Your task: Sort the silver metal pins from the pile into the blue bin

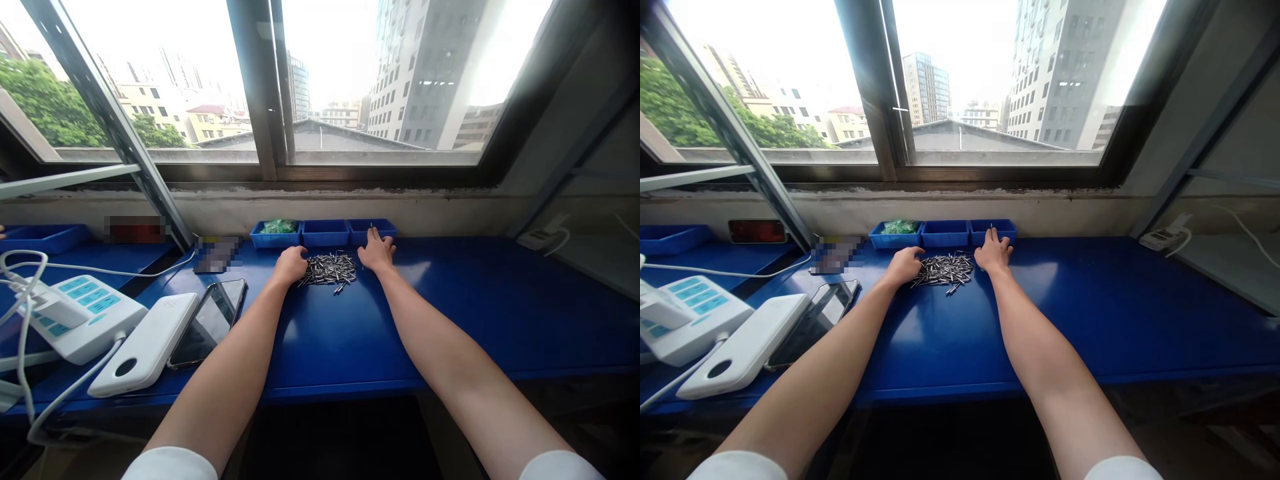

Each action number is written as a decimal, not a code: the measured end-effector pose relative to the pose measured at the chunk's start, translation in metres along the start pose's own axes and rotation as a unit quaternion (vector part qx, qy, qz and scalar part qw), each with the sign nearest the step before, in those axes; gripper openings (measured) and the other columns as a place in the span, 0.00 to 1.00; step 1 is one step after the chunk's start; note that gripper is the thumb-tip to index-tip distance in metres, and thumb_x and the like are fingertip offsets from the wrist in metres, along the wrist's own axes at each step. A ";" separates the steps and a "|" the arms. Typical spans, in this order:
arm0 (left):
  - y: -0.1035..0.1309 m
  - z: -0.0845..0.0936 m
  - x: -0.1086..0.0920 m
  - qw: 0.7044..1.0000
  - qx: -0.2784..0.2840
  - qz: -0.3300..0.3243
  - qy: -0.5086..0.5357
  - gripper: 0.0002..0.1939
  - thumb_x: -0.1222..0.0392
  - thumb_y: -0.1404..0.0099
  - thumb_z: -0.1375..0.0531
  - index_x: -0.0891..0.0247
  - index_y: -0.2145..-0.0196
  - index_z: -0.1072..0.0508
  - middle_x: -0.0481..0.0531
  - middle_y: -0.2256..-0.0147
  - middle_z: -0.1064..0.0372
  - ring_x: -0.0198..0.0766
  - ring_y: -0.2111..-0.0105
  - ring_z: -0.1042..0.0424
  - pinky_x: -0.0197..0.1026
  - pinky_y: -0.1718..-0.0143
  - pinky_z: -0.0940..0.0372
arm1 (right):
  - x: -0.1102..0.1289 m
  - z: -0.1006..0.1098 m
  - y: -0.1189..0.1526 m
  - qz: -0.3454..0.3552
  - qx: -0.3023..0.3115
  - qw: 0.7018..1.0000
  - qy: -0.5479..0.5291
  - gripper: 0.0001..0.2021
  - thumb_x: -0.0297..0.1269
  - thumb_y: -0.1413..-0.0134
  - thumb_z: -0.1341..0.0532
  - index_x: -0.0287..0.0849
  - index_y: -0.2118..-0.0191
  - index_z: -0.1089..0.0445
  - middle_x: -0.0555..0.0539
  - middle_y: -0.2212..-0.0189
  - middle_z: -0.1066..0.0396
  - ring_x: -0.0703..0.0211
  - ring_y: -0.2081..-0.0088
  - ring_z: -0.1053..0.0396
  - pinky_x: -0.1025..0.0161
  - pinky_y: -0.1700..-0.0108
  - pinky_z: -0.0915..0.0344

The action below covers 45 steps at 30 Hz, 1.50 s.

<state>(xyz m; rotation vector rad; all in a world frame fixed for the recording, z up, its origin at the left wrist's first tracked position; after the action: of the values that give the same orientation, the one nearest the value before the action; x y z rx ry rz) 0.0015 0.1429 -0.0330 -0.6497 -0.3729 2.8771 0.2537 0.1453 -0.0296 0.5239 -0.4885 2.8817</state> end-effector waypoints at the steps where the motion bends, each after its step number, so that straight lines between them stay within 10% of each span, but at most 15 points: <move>1: 0.000 -0.001 0.001 1.000 0.001 0.000 -0.003 0.21 0.69 0.46 0.49 0.64 0.56 0.27 0.59 0.54 0.29 0.47 0.53 0.31 0.43 0.51 0.38 | 0.000 -0.001 0.000 0.001 0.002 1.000 -0.001 0.33 0.43 0.48 0.50 0.43 0.36 0.54 0.49 0.34 0.59 0.41 0.47 0.50 0.45 0.48 0.46; 17: -0.001 -0.001 0.004 0.999 -0.018 0.001 0.042 0.19 0.69 0.44 0.50 0.63 0.57 0.27 0.57 0.55 0.28 0.45 0.52 0.31 0.42 0.50 0.38 | -0.009 -0.002 -0.003 -0.027 0.000 0.997 -0.066 0.35 0.44 0.51 0.46 0.48 0.36 0.52 0.48 0.34 0.60 0.40 0.43 0.51 0.45 0.47 0.46; 23: -0.002 0.007 0.003 0.997 -0.050 -0.006 0.061 0.19 0.69 0.44 0.50 0.63 0.56 0.27 0.56 0.55 0.28 0.45 0.53 0.31 0.42 0.50 0.38 | -0.007 0.023 -0.001 0.011 -0.110 0.982 -0.157 0.23 0.37 0.52 0.48 0.38 0.49 0.33 0.40 0.48 0.34 0.47 0.47 0.42 0.53 0.47 0.42; 28: -0.001 0.006 0.004 0.997 -0.044 -0.001 0.057 0.18 0.68 0.43 0.51 0.64 0.58 0.27 0.57 0.56 0.28 0.45 0.54 0.31 0.42 0.50 0.38 | 0.028 -0.002 0.002 0.154 0.010 0.968 -0.200 0.18 0.35 0.53 0.48 0.43 0.58 0.26 0.47 0.59 0.26 0.55 0.52 0.35 0.60 0.47 0.42; 34: -0.001 0.002 0.001 0.998 -0.036 -0.008 0.050 0.17 0.67 0.43 0.50 0.62 0.60 0.26 0.56 0.57 0.27 0.44 0.55 0.31 0.42 0.51 0.37 | 0.035 -0.032 0.009 0.138 0.148 0.969 -0.144 0.21 0.38 0.45 0.54 0.49 0.51 0.29 0.48 0.48 0.32 0.49 0.40 0.49 0.48 0.40 0.54; 45: -0.003 -0.002 0.000 0.999 -0.022 -0.008 0.034 0.17 0.65 0.40 0.52 0.64 0.61 0.26 0.57 0.57 0.28 0.44 0.55 0.31 0.41 0.51 0.38 | 0.030 -0.020 0.009 0.108 0.118 0.985 -0.071 0.27 0.48 0.41 0.59 0.41 0.78 0.31 0.41 0.60 0.28 0.42 0.50 0.41 0.51 0.50 0.45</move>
<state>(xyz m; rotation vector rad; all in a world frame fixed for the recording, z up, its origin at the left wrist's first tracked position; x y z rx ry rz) 0.0021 0.1458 -0.0338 -0.7470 -0.4320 2.8295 0.2176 0.1469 -0.0385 0.7605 -0.2363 3.1465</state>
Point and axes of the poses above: each hand's wrist, its own y-axis away from the middle knuckle, its own z-axis out of the back of the hand, x = y × z, the point moved 10 cm from there along -y, towards the middle knuckle
